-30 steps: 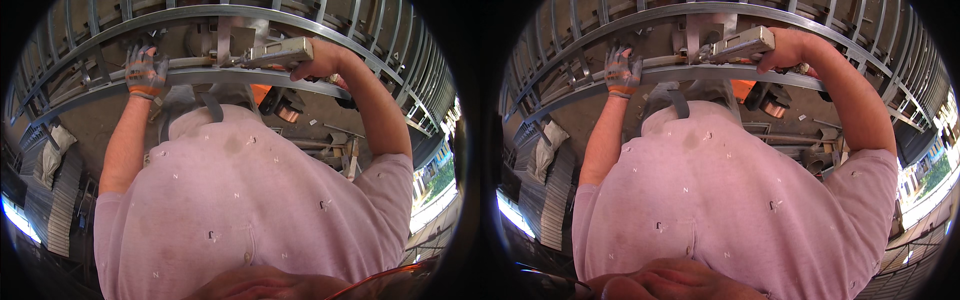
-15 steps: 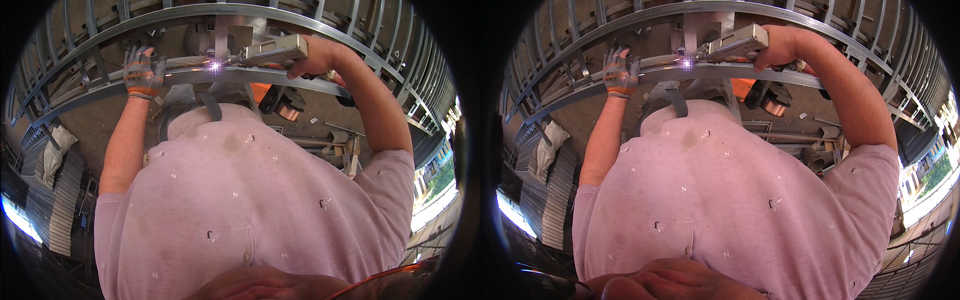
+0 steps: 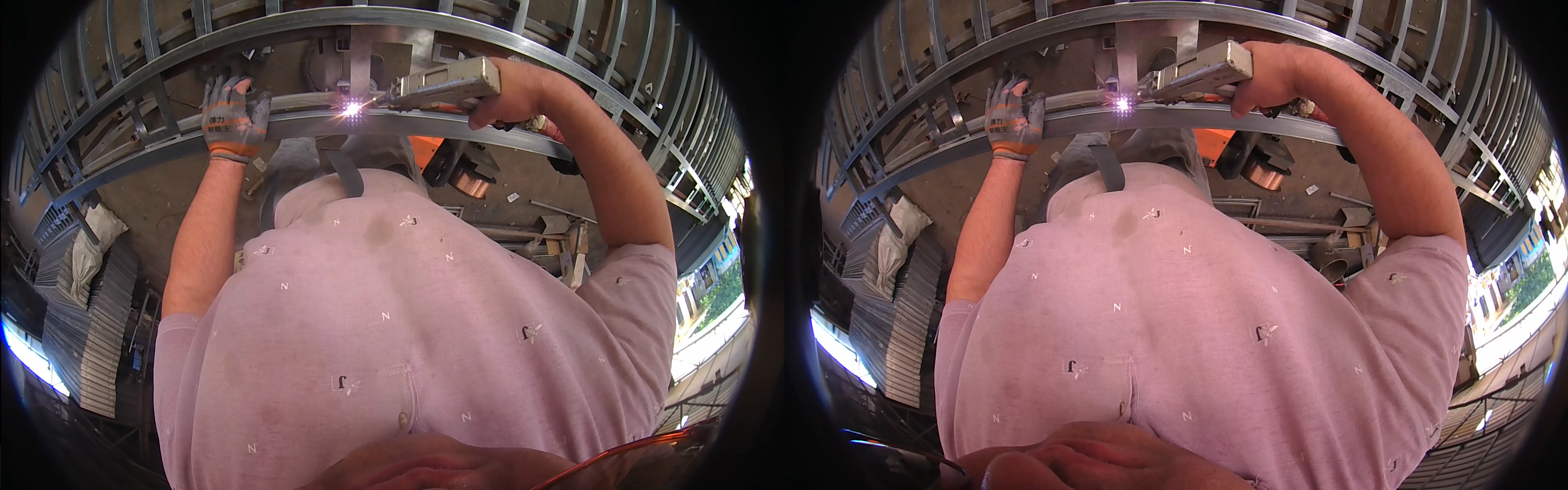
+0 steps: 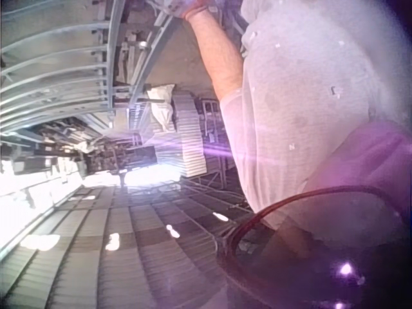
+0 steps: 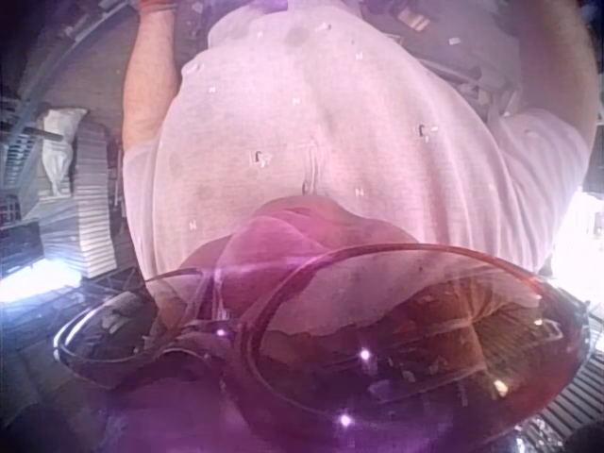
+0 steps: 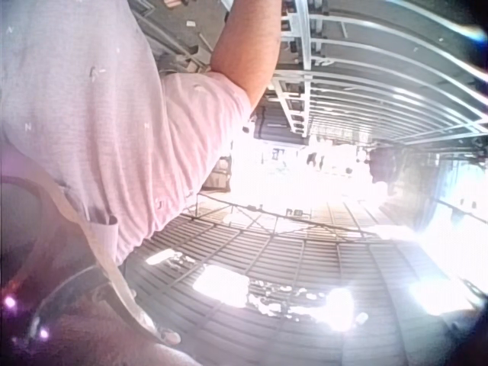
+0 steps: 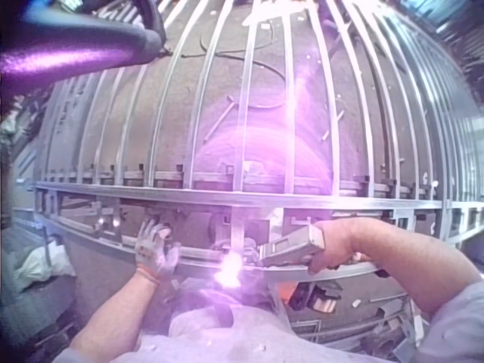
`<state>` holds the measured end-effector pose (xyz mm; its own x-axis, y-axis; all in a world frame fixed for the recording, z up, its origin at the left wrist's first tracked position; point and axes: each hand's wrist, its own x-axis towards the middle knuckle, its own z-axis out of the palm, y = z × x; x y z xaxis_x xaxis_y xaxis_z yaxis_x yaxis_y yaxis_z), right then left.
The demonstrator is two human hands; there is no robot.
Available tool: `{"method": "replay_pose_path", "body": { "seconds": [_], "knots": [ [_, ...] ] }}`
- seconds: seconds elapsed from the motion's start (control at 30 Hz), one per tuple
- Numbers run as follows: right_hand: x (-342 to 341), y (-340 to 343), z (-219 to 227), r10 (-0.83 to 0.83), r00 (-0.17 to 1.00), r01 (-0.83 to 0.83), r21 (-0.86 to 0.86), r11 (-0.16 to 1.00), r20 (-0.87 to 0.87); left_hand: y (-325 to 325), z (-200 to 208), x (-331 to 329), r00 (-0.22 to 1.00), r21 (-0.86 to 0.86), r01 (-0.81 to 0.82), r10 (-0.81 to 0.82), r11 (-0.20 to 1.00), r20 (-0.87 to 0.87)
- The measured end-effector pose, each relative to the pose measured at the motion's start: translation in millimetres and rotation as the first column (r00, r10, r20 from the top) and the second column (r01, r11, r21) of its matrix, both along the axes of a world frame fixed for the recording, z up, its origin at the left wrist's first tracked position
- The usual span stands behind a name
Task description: The person welds a curved metal frame using a handheld welding torch, creating bright sparks along the seams. They hold the frame steady with one hand while guiding the torch with the other, moving along the structure to join multiple sections.
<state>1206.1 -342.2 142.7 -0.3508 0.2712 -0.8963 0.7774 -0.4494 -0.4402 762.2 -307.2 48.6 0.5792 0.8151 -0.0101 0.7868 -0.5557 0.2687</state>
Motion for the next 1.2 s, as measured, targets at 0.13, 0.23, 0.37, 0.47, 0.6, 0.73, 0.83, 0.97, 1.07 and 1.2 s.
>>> {"method": "replay_pose_path", "body": {
  "seconds": [0.13,0.23,0.37,0.47,0.6,0.73,0.83,0.97,1.07,1.2],
  "knots": [
    [2.6,-2.4,-4.6,0.013,1.0,-0.012,0.018,1.0,-0.015,0.3,0.7,0.9,1.0,0.003,0.006,-0.006,1.0,0.006],
    [1.0,0.8,0.7,0.01,1.0,-0.01,0.019,1.0,-0.021,-0.1,-0.1,-1.2,0.999,0.007,0.005,-0.006,1.0,0.033],
    [2.2,0.3,0.4,0.009,1.0,-0.009,0.027,1.0,-0.018,-1.0,0.1,-1.2,1.0,0.004,0.003,-0.003,1.0,0.019],
    [2.5,1.0,0.2,0.017,1.0,-0.017,0.02,1.0,-0.002,-0.8,0.4,-1.9,1.0,-0.001,0.003,-0.003,1.0,0.017],
    [6.4,-2.6,-3.2,0.005,1.0,-0.005,0.021,1.0,-0.011,0.0,0.9,-0.5,0.999,-0.003,0.005,-0.005,1.0,0.034],
    [7.7,-2.9,-2.1,0.013,1.0,-0.012,0.026,1.0,-0.004,0.1,-1.2,-2.8,1.0,0.005,0.011,-0.011,1.0,0.017],
    [5.8,1.0,4.4,0.006,1.0,-0.006,-0.014,1.0,0.004,0.0,-0.5,-2.6,1.0,0.007,0.012,-0.012,1.0,0.01],
    [5.3,2.0,10.8,-0.033,0.999,0.033,-0.052,0.998,0.006,-0.8,-0.4,-2.7,1.0,-0.001,0.0,0.0,1.0,0.017],
    [7.9,1.8,8.9,-0.031,0.999,0.032,-0.076,0.997,0.011,0.0,0.1,-1.6,1.0,0.005,0.007,-0.007,1.0,0.022],
    [20.1,-2.2,16.0,-0.011,1.0,0.012,-0.048,0.999,0.02,0.4,0.6,-2.0,1.0,0.01,0.013,-0.013,1.0,-0.001]
  ]
}}
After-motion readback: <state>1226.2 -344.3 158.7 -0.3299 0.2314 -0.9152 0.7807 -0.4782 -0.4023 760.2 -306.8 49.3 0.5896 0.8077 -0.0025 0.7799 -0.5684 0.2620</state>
